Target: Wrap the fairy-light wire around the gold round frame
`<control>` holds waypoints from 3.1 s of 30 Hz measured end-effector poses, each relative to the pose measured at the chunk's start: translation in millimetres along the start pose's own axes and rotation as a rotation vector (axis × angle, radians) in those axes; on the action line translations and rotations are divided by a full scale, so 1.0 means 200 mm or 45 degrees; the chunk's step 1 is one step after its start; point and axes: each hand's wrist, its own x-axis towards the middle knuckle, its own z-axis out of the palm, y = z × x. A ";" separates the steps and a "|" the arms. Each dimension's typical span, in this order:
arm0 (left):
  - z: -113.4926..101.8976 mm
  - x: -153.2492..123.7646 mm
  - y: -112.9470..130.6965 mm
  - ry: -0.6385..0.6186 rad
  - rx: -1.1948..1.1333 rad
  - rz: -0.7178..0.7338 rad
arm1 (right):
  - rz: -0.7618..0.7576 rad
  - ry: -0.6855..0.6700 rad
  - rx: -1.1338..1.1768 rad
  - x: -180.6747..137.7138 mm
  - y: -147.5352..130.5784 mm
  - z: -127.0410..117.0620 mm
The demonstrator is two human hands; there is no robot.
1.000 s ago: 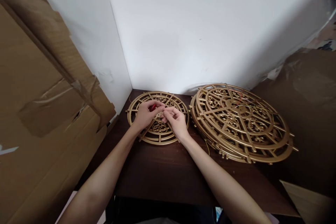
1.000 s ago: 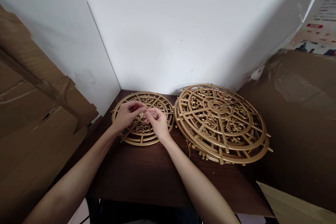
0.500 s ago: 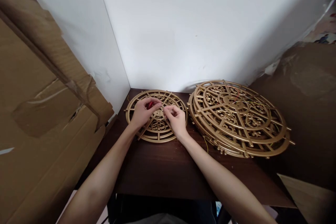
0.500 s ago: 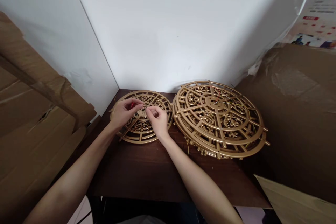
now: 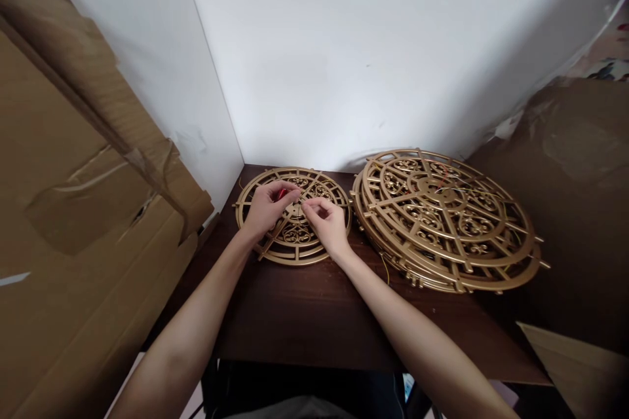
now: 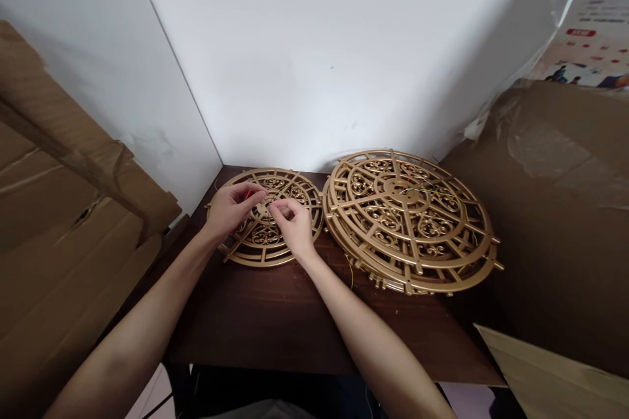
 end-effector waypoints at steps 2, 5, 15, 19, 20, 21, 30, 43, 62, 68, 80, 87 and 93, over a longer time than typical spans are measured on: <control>0.00 0.00 0.01 0.000 0.006 0.012 | 0.009 -0.004 0.013 0.00 0.00 0.00; 0.01 0.00 0.00 -0.030 0.024 0.029 | 0.018 -0.005 0.094 0.00 0.00 0.01; 0.02 -0.01 -0.01 -0.092 0.068 0.032 | -0.133 0.065 -0.007 -0.01 -0.05 0.00; 0.02 -0.01 -0.02 -0.059 0.120 0.041 | -0.177 0.081 -0.005 0.00 -0.03 -0.01; 0.01 -0.01 -0.02 -0.050 0.134 0.046 | -0.182 0.088 0.001 0.00 -0.03 -0.01; 0.01 0.00 -0.02 -0.045 0.149 0.050 | -0.185 0.096 0.007 0.00 -0.03 -0.01; 0.00 0.00 -0.05 -0.079 0.263 0.086 | -0.135 0.127 0.043 0.00 -0.03 -0.01; 0.01 -0.01 -0.02 -0.109 0.342 0.085 | -0.113 0.152 0.032 -0.01 -0.02 -0.01; 0.01 -0.02 0.00 -0.162 0.283 0.150 | -0.075 0.124 -0.013 -0.01 -0.03 -0.01; 0.01 -0.01 0.00 -0.129 0.310 0.118 | -0.067 0.128 -0.041 -0.01 -0.03 -0.01; 0.00 -0.01 0.00 -0.100 0.331 0.092 | -0.101 0.163 -0.061 -0.01 -0.03 -0.01; 0.01 -0.01 0.01 -0.139 0.350 0.106 | -0.101 0.131 -0.060 -0.02 -0.04 -0.01; 0.02 -0.02 0.00 -0.142 0.337 0.121 | -0.221 0.127 -0.202 -0.02 -0.04 -0.02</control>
